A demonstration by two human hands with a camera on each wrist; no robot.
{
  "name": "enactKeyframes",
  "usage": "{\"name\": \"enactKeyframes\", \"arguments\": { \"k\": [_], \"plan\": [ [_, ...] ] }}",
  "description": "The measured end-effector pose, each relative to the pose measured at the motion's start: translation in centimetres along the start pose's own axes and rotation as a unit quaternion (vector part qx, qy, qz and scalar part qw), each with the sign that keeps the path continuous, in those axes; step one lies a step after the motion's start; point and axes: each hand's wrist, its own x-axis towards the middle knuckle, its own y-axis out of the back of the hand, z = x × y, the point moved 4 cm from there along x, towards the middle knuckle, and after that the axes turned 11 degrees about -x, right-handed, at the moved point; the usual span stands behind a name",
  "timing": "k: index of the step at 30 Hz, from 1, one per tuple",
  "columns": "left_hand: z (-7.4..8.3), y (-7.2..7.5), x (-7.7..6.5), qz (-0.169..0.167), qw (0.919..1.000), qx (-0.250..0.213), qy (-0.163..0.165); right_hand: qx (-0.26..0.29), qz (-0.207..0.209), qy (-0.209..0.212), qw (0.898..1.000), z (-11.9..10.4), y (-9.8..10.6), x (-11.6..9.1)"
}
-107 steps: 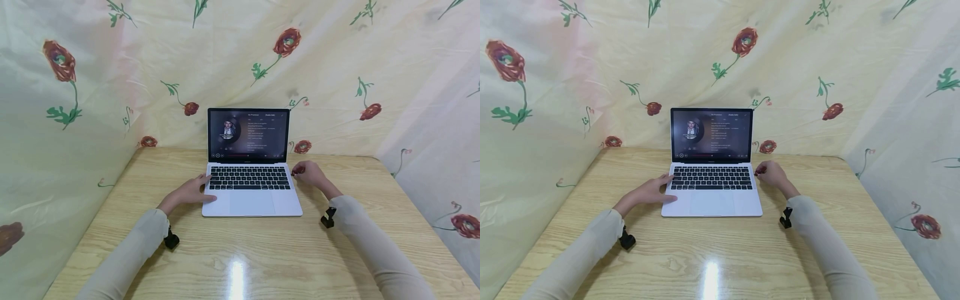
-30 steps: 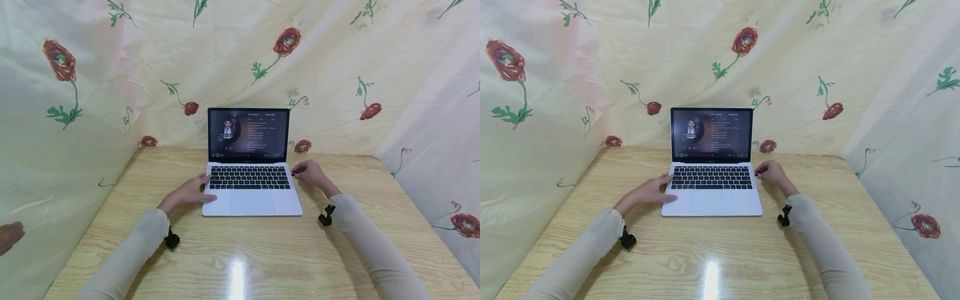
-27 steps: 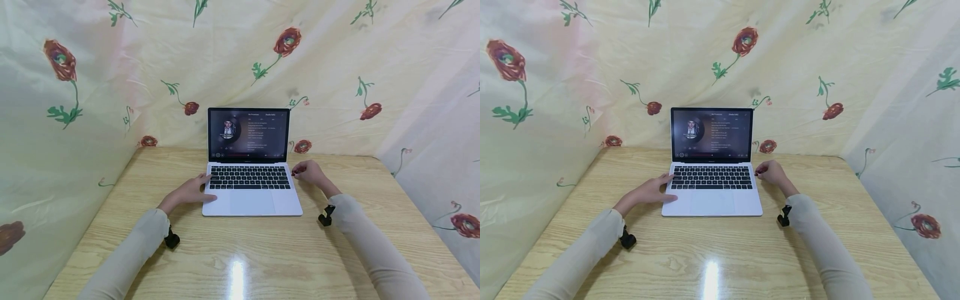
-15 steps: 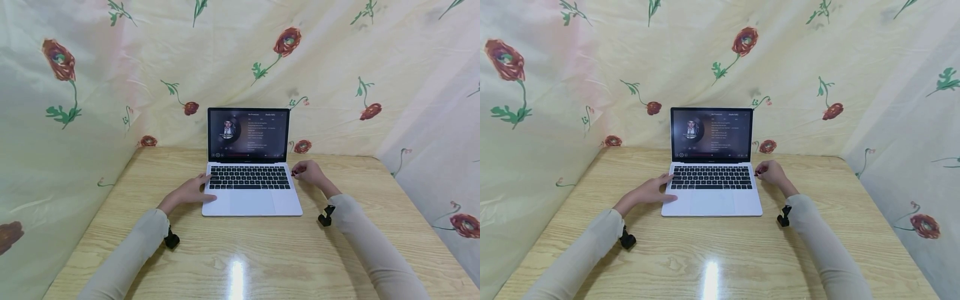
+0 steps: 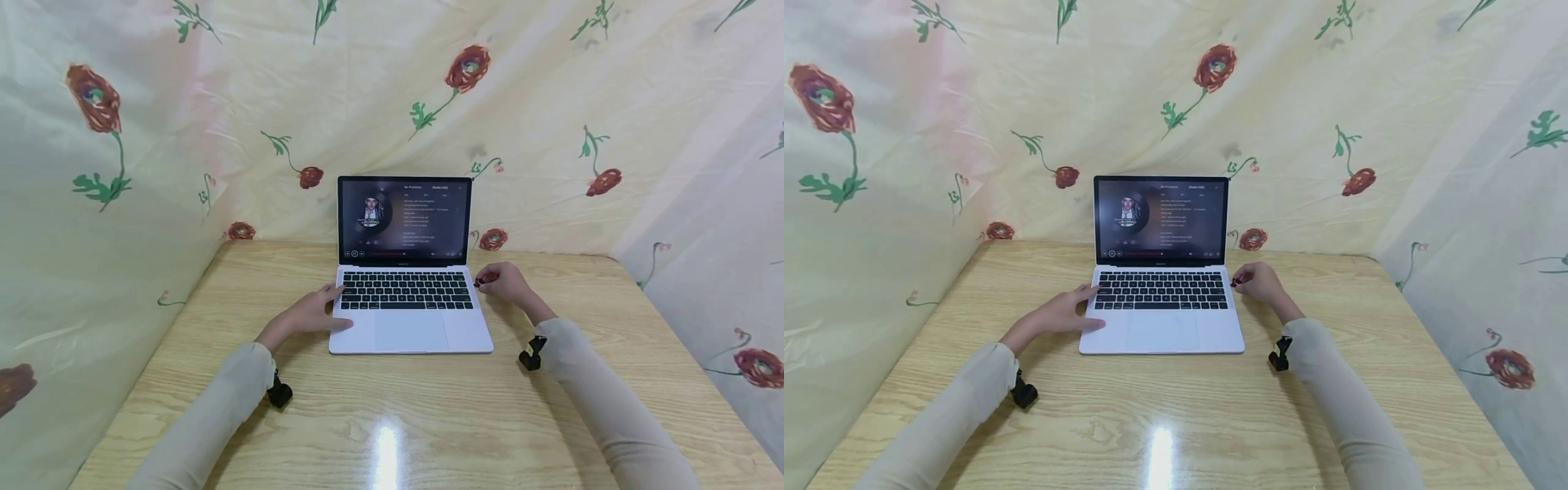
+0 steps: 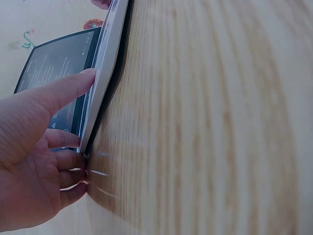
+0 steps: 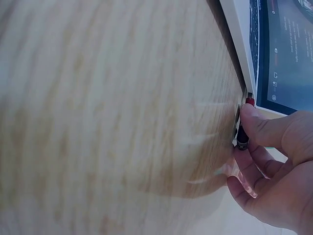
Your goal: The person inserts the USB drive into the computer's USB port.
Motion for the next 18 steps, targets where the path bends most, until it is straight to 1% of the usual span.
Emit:
{"name": "enactKeyframes", "arguments": {
  "k": [10,18],
  "plan": [
    [-0.08,0.00,0.02,0.001,1.0000,0.006,0.000,0.000,-0.009,0.002,1.000,-0.17,-0.01,-0.08],
    [-0.09,-0.02,0.04,-0.001,1.0000,0.003,-0.008,-0.009,-0.011,0.011,1.000,-0.23,0.18,-0.10]
  ]
}}
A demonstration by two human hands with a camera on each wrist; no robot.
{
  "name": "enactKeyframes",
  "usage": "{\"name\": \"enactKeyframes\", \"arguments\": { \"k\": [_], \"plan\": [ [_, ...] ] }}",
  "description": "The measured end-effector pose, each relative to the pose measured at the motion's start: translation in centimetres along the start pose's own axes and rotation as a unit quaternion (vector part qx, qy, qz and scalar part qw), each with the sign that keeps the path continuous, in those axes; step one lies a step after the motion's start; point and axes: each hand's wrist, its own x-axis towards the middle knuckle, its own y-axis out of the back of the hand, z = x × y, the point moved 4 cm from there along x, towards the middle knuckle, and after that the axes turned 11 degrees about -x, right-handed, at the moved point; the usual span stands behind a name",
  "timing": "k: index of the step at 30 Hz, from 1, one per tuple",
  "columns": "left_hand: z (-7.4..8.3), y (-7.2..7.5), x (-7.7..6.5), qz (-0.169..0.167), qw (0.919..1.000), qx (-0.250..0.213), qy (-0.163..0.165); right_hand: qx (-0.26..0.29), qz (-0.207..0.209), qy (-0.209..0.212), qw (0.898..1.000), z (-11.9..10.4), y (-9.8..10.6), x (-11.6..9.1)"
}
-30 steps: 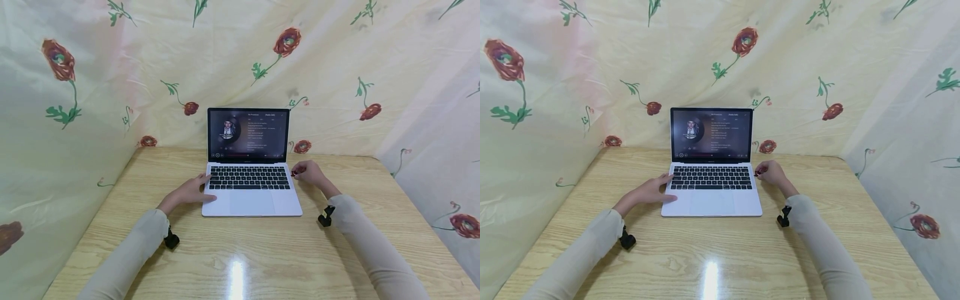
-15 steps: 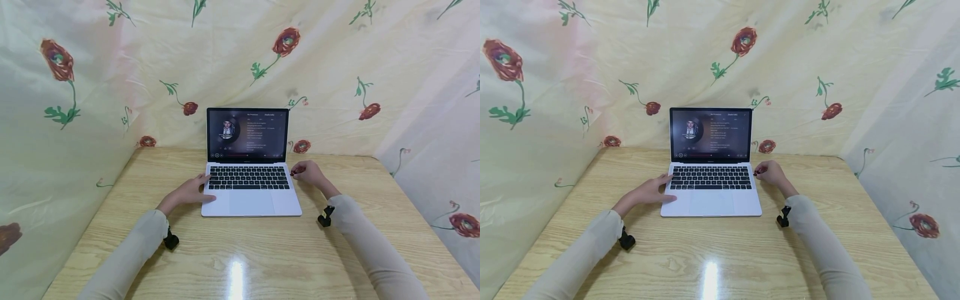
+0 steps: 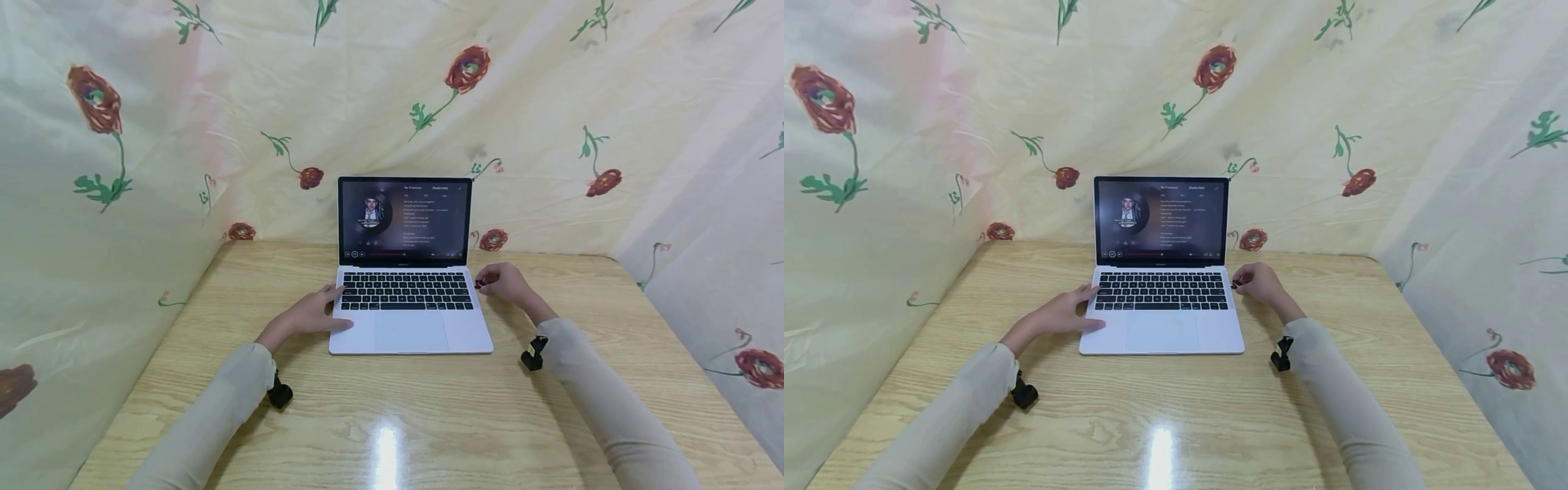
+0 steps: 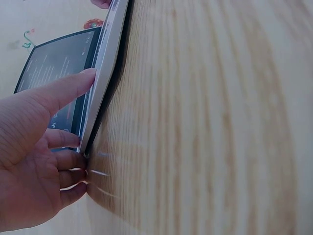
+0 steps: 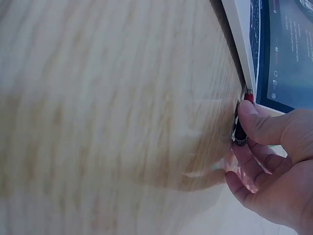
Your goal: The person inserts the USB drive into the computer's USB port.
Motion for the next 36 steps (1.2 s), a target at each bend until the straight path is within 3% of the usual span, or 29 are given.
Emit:
{"name": "enactKeyframes", "arguments": {
  "k": [18,36],
  "plan": [
    [0.01,-0.01,0.04,0.001,1.0000,-0.005,0.003,-0.041,0.018,0.027,0.999,0.07,-0.31,0.90],
    [0.19,0.00,-0.08,0.003,1.0000,0.001,0.005,-0.027,0.007,0.013,1.000,-0.34,0.04,0.10]
  ]
}}
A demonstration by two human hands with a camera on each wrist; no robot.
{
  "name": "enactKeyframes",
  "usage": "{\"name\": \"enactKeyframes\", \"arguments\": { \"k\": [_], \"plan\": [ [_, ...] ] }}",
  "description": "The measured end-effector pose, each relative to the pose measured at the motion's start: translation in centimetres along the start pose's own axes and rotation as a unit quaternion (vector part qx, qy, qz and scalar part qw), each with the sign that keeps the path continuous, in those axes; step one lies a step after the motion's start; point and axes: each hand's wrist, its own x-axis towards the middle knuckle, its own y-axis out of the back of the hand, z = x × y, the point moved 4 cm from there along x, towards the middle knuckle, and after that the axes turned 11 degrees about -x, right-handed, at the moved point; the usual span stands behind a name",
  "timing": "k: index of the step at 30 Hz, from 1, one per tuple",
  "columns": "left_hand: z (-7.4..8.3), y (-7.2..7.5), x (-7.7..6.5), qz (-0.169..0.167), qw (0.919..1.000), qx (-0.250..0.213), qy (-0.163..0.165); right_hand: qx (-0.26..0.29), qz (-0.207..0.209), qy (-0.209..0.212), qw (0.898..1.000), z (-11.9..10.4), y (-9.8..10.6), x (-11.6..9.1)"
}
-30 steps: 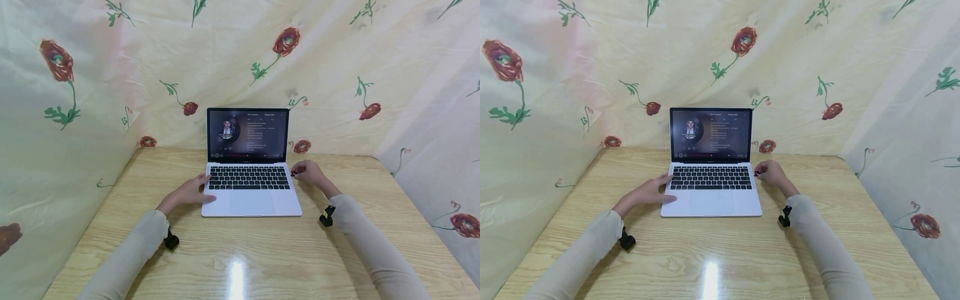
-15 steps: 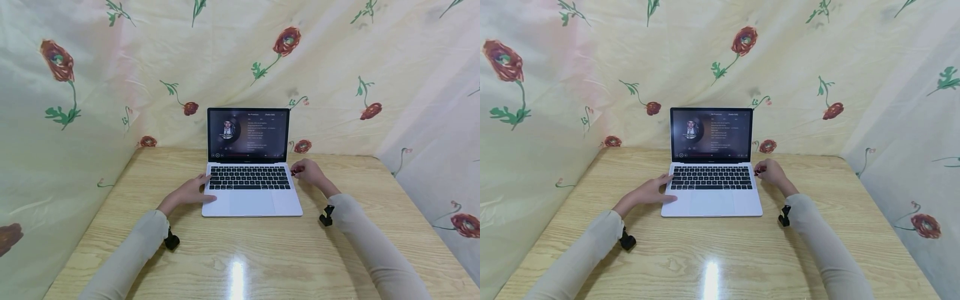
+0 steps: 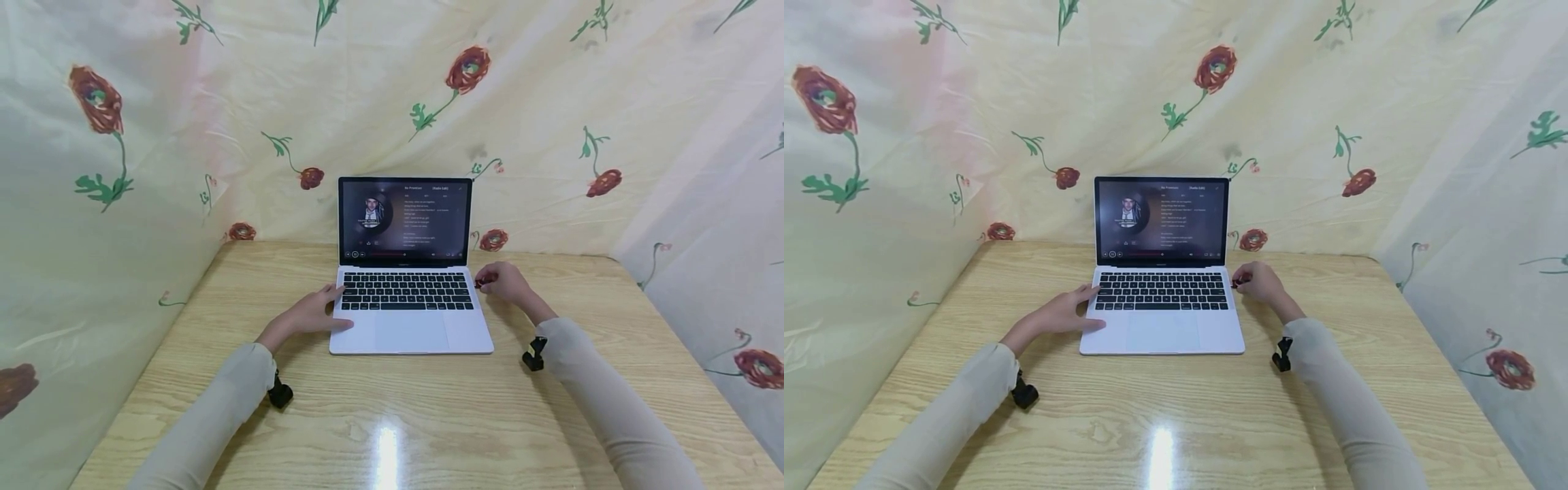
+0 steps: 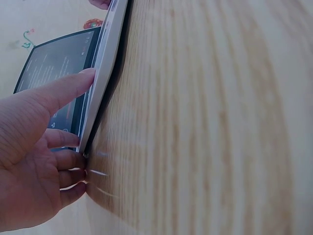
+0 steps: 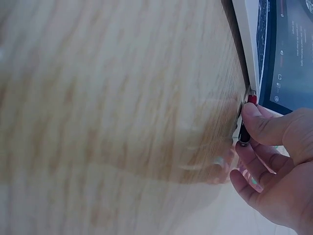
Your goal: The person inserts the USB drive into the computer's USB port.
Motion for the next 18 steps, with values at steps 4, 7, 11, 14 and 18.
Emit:
{"name": "enactKeyframes", "arguments": {
  "k": [4,7,11,14,18],
  "plan": [
    [-0.03,-0.03,-0.04,0.001,1.0000,-0.003,0.000,0.000,0.000,0.002,1.000,-0.10,-0.06,0.03],
    [-0.02,-0.05,-0.07,0.002,1.0000,-0.003,-0.001,-0.001,0.000,0.006,1.000,-0.13,-0.08,0.08],
    [-0.08,-0.08,-0.07,0.004,1.0000,-0.005,-0.002,-0.003,0.002,0.013,1.000,-0.13,-0.16,0.17],
    [-0.24,-0.13,-0.02,0.004,1.0000,-0.009,-0.001,-0.008,0.007,0.017,1.000,-0.08,-0.28,0.28],
    [-0.40,-0.13,0.04,0.007,0.9999,-0.013,-0.001,-0.012,0.014,0.018,1.000,-0.08,-0.39,0.39]
  ]
}}
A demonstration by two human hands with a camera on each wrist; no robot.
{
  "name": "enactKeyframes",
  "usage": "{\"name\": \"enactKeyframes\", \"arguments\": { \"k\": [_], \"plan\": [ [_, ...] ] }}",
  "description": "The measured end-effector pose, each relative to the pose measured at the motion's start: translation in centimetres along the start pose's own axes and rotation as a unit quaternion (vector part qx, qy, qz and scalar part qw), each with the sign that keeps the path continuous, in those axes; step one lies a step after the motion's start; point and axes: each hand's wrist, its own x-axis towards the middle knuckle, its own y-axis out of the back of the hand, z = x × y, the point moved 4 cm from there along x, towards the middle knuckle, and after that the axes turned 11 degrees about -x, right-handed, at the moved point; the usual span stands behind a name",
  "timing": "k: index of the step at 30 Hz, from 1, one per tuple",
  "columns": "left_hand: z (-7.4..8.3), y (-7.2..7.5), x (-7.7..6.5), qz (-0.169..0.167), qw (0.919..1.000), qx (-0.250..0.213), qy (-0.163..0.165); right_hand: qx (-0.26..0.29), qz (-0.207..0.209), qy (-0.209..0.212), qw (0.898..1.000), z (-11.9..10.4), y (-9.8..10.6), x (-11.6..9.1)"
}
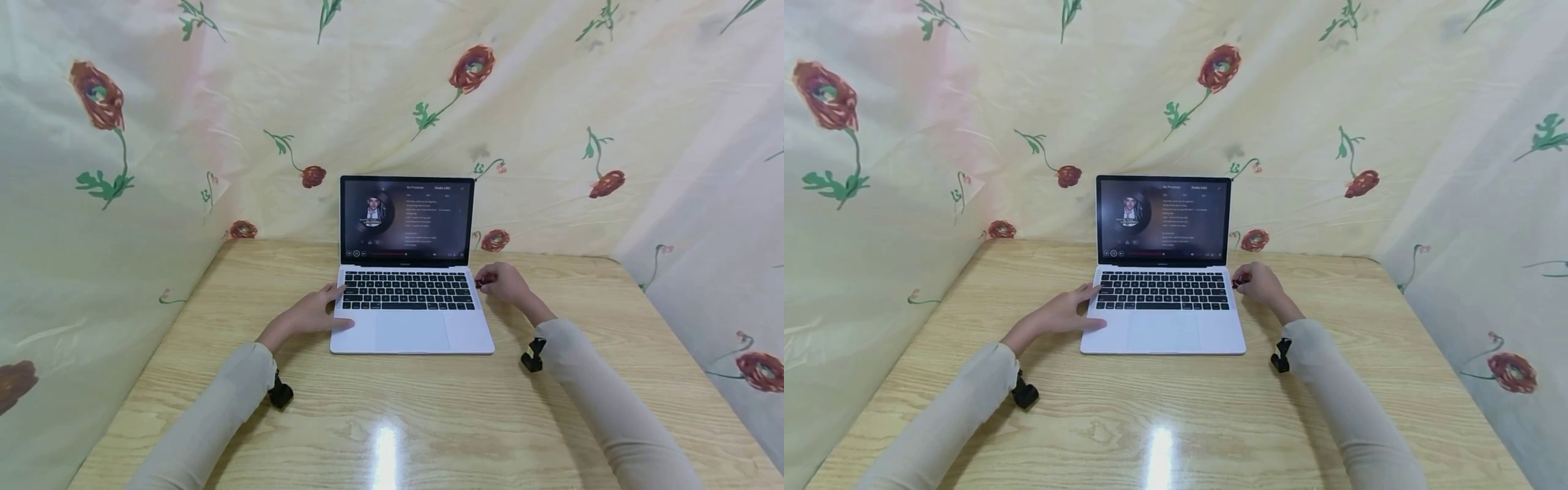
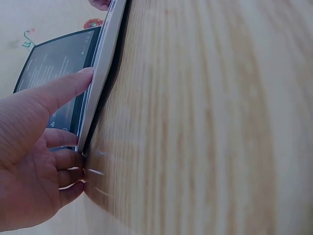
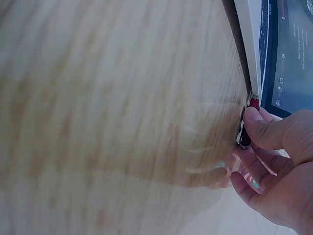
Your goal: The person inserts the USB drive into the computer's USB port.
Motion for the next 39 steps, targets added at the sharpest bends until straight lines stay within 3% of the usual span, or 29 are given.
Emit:
{"name": "enactKeyframes", "arguments": {
  "k": [39],
  "plan": [
    [0.00,-0.11,-0.17,0.005,0.9999,-0.003,-0.008,-0.003,0.007,-0.008,1.000,-0.41,-0.20,0.17]
  ]
}}
